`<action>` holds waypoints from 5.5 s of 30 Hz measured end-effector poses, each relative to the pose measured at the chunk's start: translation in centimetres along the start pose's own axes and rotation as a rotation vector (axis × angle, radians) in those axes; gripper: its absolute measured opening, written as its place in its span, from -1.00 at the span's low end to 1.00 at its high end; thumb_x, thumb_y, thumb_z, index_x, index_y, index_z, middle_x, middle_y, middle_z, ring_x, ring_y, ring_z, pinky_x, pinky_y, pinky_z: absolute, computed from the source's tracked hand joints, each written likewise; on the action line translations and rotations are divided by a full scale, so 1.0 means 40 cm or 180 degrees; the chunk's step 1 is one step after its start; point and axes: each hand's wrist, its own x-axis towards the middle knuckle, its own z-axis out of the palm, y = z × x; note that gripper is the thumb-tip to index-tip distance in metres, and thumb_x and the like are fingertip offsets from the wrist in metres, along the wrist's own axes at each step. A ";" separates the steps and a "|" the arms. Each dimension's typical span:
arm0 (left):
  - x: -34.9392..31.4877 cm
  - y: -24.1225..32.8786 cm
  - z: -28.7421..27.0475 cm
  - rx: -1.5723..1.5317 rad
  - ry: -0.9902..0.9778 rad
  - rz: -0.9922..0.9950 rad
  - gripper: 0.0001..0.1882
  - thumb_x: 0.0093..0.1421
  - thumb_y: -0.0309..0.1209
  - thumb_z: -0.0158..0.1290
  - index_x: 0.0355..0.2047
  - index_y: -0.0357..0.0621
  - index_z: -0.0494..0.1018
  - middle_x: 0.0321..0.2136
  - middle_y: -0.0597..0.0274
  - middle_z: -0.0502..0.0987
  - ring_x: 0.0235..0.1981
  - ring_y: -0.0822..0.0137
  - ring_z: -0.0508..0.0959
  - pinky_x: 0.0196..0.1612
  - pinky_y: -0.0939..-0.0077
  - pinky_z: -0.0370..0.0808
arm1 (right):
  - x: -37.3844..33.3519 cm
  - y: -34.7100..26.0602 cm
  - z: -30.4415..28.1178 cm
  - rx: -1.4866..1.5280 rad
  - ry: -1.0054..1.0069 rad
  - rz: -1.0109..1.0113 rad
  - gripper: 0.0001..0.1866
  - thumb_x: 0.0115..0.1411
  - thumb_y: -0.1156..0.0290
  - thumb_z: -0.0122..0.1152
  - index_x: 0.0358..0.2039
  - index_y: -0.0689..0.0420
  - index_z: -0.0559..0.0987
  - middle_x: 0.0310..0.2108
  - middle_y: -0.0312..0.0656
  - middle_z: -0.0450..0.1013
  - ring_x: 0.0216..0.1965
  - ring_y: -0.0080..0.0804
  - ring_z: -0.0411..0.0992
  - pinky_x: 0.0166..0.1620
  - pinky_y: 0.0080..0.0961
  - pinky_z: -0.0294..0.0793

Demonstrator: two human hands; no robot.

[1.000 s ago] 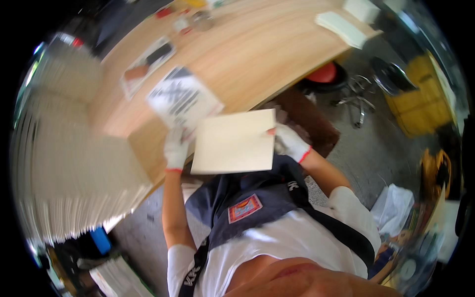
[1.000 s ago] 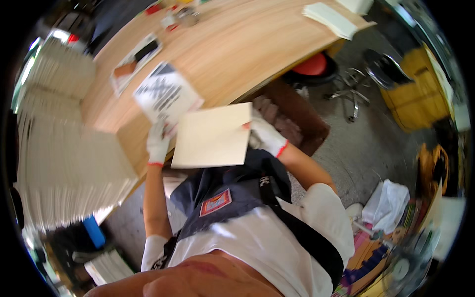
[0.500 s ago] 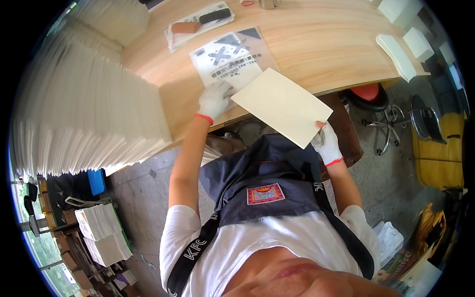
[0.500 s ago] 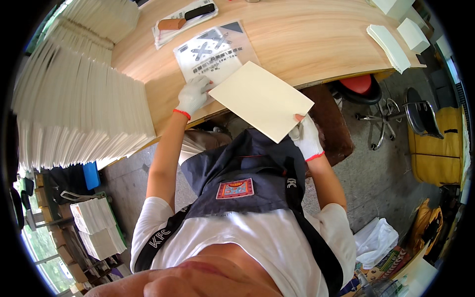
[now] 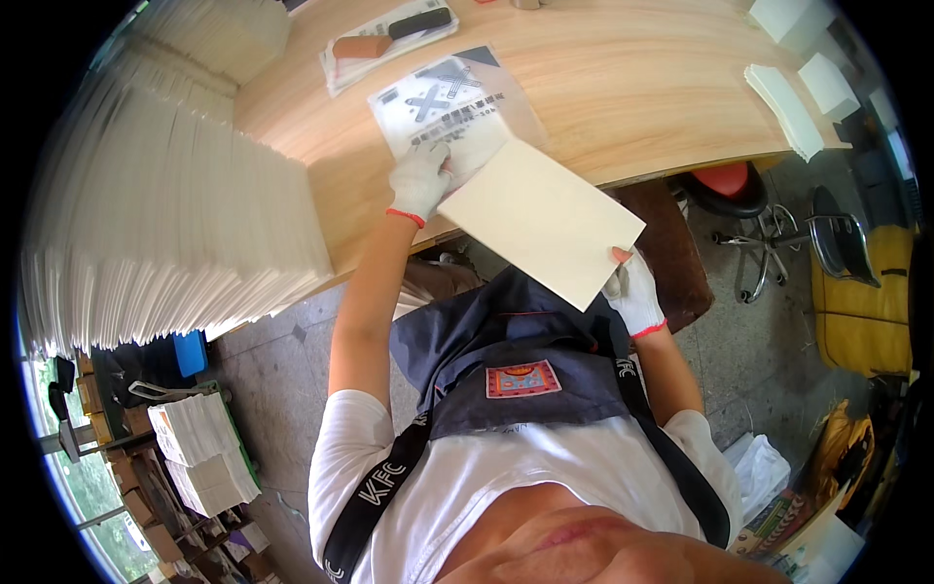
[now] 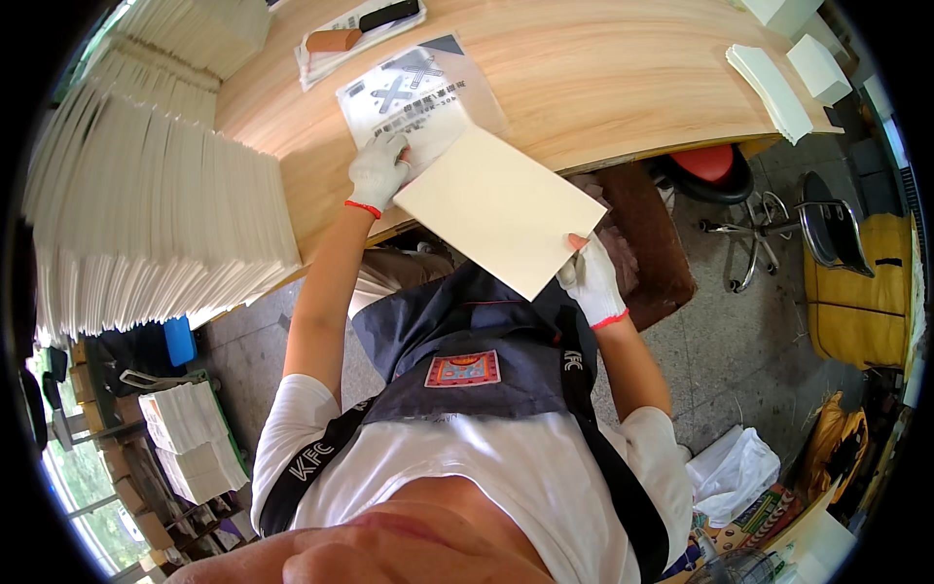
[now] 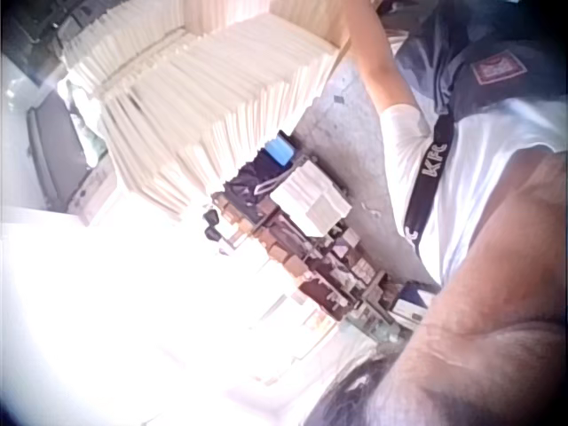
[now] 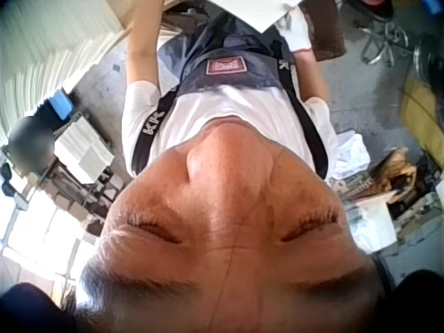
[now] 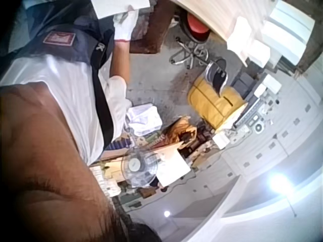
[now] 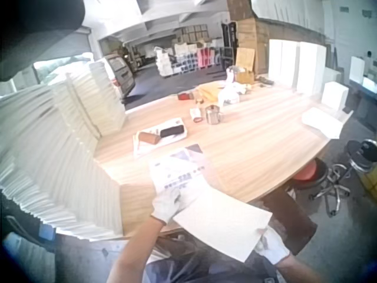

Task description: The person repeatedly picks up a single sheet of paper from a large stack on the left and places it onto a growing stack on the right side of the table. The person wears white gloves and a branded apron while performing this repetitive sorting task.

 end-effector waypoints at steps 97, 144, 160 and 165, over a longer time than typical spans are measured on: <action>-0.460 0.122 -0.046 -0.4896 -0.0151 -0.3374 -0.79 0.23 -0.35 -0.02 -0.30 -0.30 0.42 -0.46 0.24 0.51 -0.43 0.42 0.54 -0.37 0.62 0.49 | 0.085 0.164 0.292 -0.4220 -0.2038 -0.0099 -0.91 0.07 0.44 0.01 -0.37 0.11 0.41 -0.57 -0.22 0.47 -0.60 -0.41 0.47 -0.48 -0.44 0.46; -0.219 0.177 -0.849 -0.1157 0.0851 -0.0328 -0.74 0.01 -0.29 0.14 -0.32 -0.08 0.38 -0.53 0.10 0.45 -0.47 0.02 0.53 -0.43 0.25 0.45 | 0.116 -0.016 0.568 -0.1542 -0.2278 -0.0246 -0.70 0.27 0.14 -0.03 -0.16 0.10 0.42 -0.50 -0.40 0.42 -0.65 -0.67 0.31 -0.69 -0.71 0.18; -0.345 -0.512 -1.439 0.1401 0.1987 -0.1417 -0.66 0.23 -0.19 -0.05 -0.14 -0.16 0.48 -0.39 0.26 0.50 -0.32 0.42 0.44 -0.27 0.56 0.39 | -0.177 0.108 1.472 -0.3467 -0.3519 -0.2695 -0.74 0.20 0.22 0.05 -0.57 0.05 0.40 -0.72 -0.40 0.25 -0.72 -0.58 0.24 -0.62 -0.67 0.21; -0.313 -0.434 -1.363 -0.2012 0.2242 -0.0873 -0.50 0.24 -0.08 -0.05 0.10 -0.07 0.34 -0.14 0.20 0.47 -0.04 0.41 0.40 0.03 0.56 0.30 | -0.076 0.147 1.498 -0.1454 -0.3711 -0.2461 -0.69 0.24 0.13 -0.01 -0.30 0.11 0.52 -0.58 -0.36 0.35 -0.60 -0.61 0.26 -0.51 -0.57 0.26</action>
